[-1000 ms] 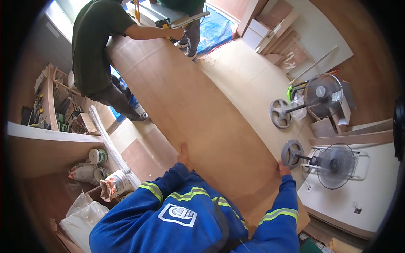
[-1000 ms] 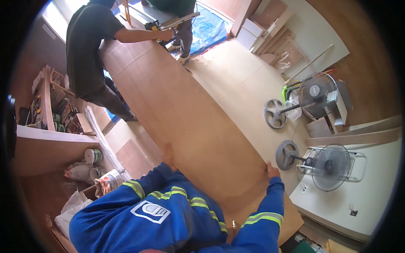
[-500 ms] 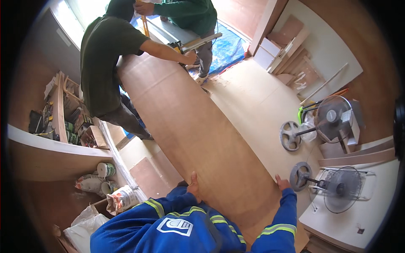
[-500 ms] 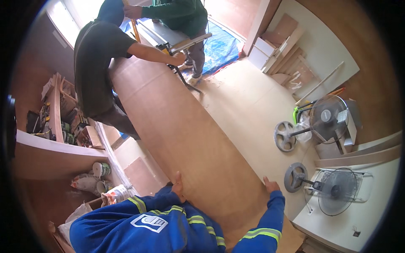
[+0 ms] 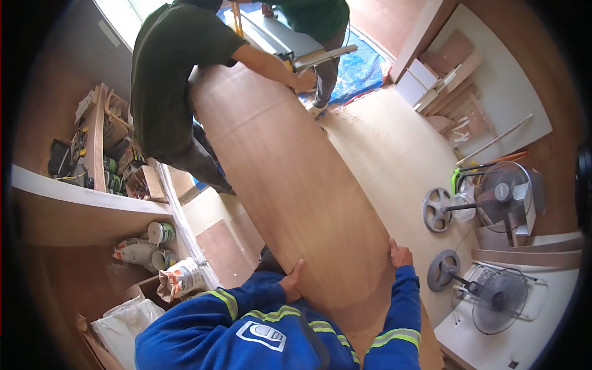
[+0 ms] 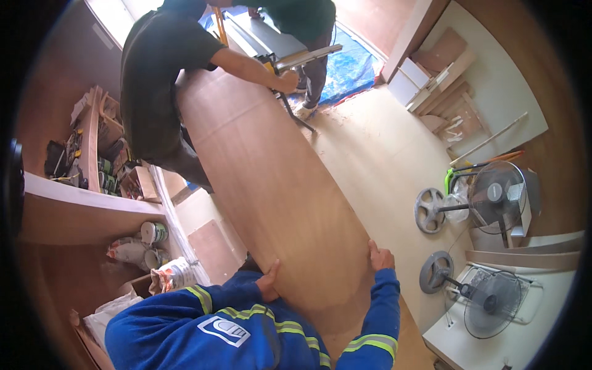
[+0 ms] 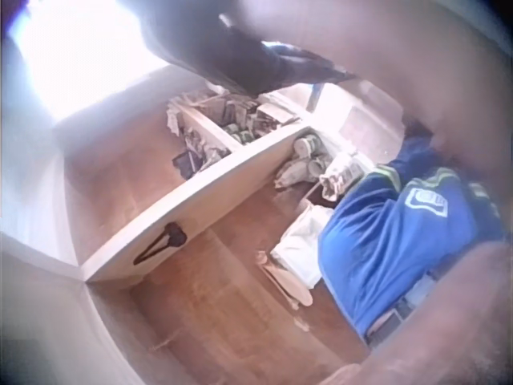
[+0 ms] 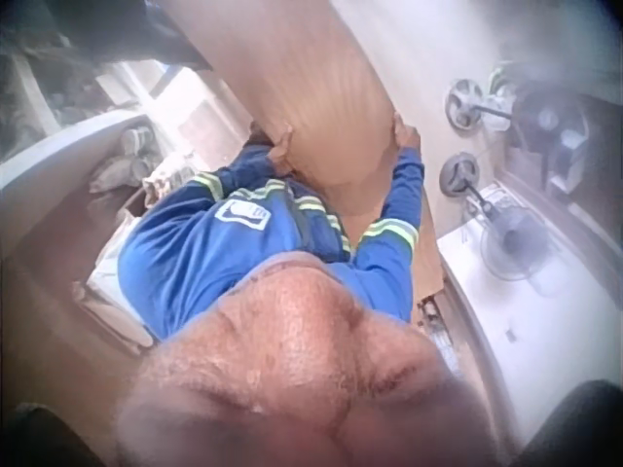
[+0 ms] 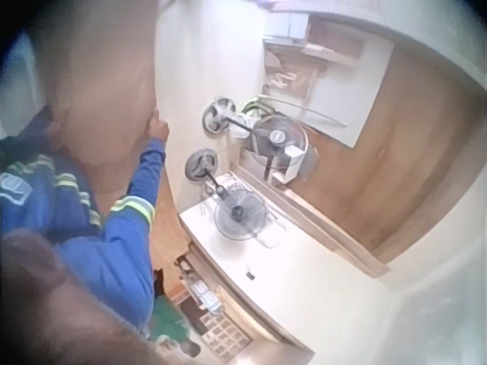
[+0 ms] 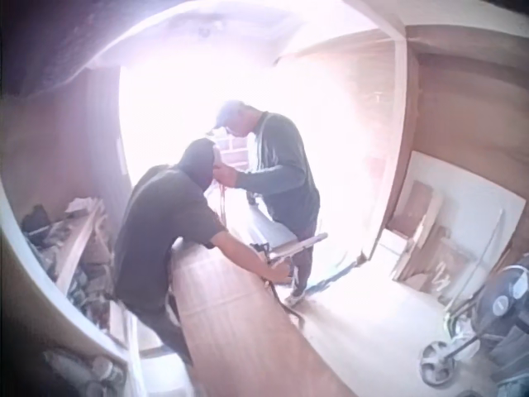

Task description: The person, assisted by others, feeds a large wooden board through a table saw using their hands and a push tool.

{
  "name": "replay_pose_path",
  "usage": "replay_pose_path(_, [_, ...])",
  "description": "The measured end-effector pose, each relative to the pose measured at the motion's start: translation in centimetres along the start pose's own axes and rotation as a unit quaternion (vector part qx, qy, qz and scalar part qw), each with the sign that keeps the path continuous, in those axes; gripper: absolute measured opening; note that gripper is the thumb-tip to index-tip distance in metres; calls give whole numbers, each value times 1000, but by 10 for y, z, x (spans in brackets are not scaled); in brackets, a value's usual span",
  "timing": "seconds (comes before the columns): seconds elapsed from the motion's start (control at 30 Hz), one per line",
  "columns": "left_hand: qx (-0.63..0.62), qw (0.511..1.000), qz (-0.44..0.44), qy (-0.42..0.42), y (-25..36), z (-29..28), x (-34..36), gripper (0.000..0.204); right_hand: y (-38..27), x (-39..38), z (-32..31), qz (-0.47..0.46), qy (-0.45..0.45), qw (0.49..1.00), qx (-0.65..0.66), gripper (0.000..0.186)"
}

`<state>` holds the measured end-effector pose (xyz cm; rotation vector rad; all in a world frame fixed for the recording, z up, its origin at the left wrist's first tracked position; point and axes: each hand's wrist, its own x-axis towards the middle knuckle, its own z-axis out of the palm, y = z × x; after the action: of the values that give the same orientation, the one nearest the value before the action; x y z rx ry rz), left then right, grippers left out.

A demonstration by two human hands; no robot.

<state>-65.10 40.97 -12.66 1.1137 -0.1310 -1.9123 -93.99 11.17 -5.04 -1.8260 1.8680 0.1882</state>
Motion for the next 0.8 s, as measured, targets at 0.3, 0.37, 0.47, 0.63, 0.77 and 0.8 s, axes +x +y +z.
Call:
replay_pose_path(0.3, [448,859,92,232,228,-118,-67,51,-15,-17,-18,16,-9,1000,6,78])
replay_pose_path(0.37, [471,783,159,372,301,-135,-67,46,-12,-21,-17,8,4,1000,15,78])
replay_pose_path(0.47, [302,753,304,499,385,-158,-45,44,-9,-24,-18,25,4,999,28,74])
replay_pose_path(0.63, [183,764,392,479,367,-190,30,63,-26,-16,-30,1,27,998,56,69])
replay_pose_path(0.77, [64,814,375,439,381,-155,29,69,-24,-23,-29,-2,27,997,72,70])
replay_pose_path(0.8, [55,811,367,452,373,-161,34,69,-22,-25,-29,0,31,998,64,70])
